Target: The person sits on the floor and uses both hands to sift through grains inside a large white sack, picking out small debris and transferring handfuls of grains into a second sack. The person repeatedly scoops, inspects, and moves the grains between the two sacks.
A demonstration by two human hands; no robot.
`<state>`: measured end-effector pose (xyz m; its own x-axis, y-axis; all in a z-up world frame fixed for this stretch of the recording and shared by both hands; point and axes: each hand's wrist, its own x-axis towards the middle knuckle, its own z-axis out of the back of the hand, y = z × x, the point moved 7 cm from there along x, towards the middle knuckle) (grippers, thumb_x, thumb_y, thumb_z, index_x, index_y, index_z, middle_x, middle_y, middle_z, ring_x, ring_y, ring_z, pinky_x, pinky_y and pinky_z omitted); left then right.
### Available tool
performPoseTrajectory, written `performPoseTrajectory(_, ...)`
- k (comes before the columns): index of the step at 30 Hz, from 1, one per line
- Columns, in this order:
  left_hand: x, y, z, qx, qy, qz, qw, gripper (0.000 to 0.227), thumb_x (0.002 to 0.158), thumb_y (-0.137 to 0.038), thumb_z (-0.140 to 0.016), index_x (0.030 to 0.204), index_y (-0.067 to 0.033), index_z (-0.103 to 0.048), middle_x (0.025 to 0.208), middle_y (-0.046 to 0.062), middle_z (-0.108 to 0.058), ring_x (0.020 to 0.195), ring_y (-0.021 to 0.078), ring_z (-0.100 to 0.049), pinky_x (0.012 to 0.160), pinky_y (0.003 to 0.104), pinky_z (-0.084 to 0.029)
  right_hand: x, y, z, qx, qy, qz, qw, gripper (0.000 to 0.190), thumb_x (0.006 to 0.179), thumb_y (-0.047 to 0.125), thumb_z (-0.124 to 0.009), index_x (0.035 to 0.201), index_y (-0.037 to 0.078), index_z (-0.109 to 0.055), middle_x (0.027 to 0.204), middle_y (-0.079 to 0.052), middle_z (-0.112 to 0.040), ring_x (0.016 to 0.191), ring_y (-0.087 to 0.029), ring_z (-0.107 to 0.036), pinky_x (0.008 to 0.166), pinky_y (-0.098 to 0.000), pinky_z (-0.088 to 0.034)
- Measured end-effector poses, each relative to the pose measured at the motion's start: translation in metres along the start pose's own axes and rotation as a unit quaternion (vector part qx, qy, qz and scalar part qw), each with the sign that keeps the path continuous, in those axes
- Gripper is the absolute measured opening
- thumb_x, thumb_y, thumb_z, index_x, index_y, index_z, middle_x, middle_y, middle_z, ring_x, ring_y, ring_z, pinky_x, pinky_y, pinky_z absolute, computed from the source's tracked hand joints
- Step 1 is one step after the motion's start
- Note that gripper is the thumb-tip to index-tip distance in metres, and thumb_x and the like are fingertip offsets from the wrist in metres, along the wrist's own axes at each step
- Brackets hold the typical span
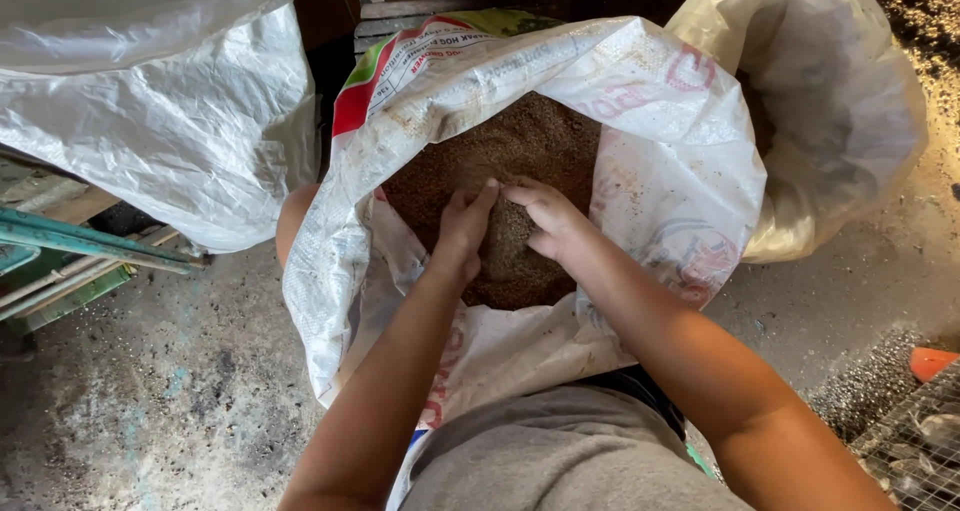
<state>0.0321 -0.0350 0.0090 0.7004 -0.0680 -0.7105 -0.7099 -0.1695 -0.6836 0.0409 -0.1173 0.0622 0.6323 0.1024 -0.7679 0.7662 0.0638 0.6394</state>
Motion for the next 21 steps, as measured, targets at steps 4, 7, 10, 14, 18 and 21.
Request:
performPoseTrajectory(4,-0.008,-0.015,0.002,-0.049,0.003,-0.049,0.998,0.092,0.104,-0.039,-0.066,0.167,0.0053,-0.015,0.170,0.035,-0.018,0.159,0.0521,-0.014,0.128,0.068,-0.018,0.034,-0.015,0.026,0.035,0.004,0.044,0.998,0.086,0.095,0.034,-0.066,0.167,0.008,-0.026,0.174,-0.025,-0.010,0.161,-0.044,0.002,0.125,-0.0665,-0.006)
performPoseTrajectory(7,0.023,-0.003,0.012,-0.049,-0.013,-0.093,0.994,0.103,0.102,-0.041,-0.074,0.166,0.0090,-0.011,0.070,0.012,-0.062,0.038,0.0077,-0.037,0.036,0.029,-0.031,0.079,-0.040,0.044,0.099,-0.003,0.074,0.992,0.080,0.101,0.024,-0.065,0.167,0.008,-0.023,0.171,-0.030,-0.004,0.157,-0.052,0.010,0.116,-0.0778,-0.001)
performPoseTrajectory(10,0.001,-0.016,0.009,-0.021,-0.024,-0.096,0.995,0.097,0.108,-0.046,-0.063,0.164,0.0126,-0.009,0.056,0.004,-0.051,0.036,0.0047,-0.029,0.035,0.026,-0.024,0.050,-0.025,0.018,0.109,-0.006,0.068,0.992,0.084,0.100,0.026,-0.061,0.168,0.008,-0.014,0.172,-0.028,0.002,0.157,-0.050,0.012,0.112,-0.0820,0.006)
performPoseTrajectory(14,0.021,-0.006,0.013,0.005,-0.040,-0.071,0.997,0.100,0.107,-0.057,-0.053,0.162,0.0157,-0.010,0.063,0.006,-0.053,0.041,0.0044,-0.033,0.037,0.027,-0.027,0.057,-0.029,0.027,0.013,0.001,0.108,0.994,0.072,0.107,0.032,-0.052,0.165,0.002,-0.020,0.170,-0.031,-0.006,0.156,-0.054,0.007,0.116,-0.0804,0.001)
performPoseTrajectory(18,0.067,0.009,0.032,0.172,-0.069,-0.129,0.974,0.092,0.109,-0.062,-0.048,0.159,0.0135,-0.030,0.096,0.020,-0.069,0.064,0.0134,-0.065,0.047,0.033,-0.048,-0.016,0.028,0.010,-0.110,-0.063,0.071,0.989,0.070,0.108,0.026,-0.047,0.162,-0.008,-0.019,0.169,-0.033,-0.013,0.158,-0.048,-0.010,0.128,-0.0623,-0.006)
performPoseTrajectory(21,0.048,-0.002,0.028,0.381,-0.079,-0.136,0.911,0.082,0.105,-0.062,-0.054,0.156,0.0014,-0.048,0.136,0.028,-0.065,0.121,0.0461,-0.068,0.093,0.064,-0.059,0.116,-0.044,0.066,-0.157,-0.064,0.121,0.978,0.056,0.102,0.044,-0.069,0.152,0.024,-0.054,0.159,-0.011,-0.048,0.151,-0.039,-0.037,0.114,-0.0694,-0.035)
